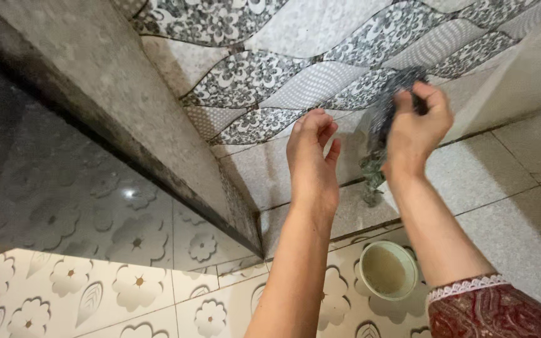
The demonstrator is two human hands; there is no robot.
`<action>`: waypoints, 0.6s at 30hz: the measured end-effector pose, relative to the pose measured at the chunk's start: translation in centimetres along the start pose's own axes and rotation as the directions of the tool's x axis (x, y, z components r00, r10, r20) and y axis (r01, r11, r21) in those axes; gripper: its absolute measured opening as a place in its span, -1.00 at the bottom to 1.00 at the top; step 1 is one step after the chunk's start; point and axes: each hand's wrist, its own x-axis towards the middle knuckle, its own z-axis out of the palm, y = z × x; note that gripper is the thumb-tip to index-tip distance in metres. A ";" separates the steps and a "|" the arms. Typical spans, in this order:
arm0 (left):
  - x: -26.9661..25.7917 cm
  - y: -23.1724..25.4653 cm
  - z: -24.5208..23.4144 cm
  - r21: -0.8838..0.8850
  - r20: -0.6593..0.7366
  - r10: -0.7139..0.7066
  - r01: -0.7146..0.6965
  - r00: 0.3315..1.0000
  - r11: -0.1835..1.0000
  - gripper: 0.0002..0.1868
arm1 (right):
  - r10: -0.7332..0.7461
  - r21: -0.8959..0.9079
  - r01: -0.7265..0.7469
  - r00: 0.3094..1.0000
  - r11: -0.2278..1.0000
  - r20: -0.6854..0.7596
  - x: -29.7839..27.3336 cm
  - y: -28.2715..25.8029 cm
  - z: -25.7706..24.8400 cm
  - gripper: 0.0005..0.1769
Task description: The person scrubs a tiled floor and the base of a tiled wall using a steel wool pad and a green cloth. They repeatedly dip the pad into a small bowl of liquid and scrub along the grout lines and tile surfaces.
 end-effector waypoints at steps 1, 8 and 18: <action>-0.1 -0.1 -0.2 -0.002 0.002 -0.004 0.004 1.000 1.000 -0.71 | 0.008 -0.018 -0.008 1.000 1.000 -0.003 0.2 -0.1 -0.1 -0.84; 0.6 -2.1 -2.3 0.051 -0.008 -0.001 0.002 1.000 0.999 -0.79 | -0.160 -0.013 0.160 0.987 0.987 0.006 -3.8 -0.1 1.0 -0.86; 0.1 -3.5 -1.7 0.099 -0.173 -0.068 0.086 0.983 0.991 -0.73 | -0.097 0.021 0.098 0.995 0.995 -0.021 -3.1 0.1 1.5 -0.86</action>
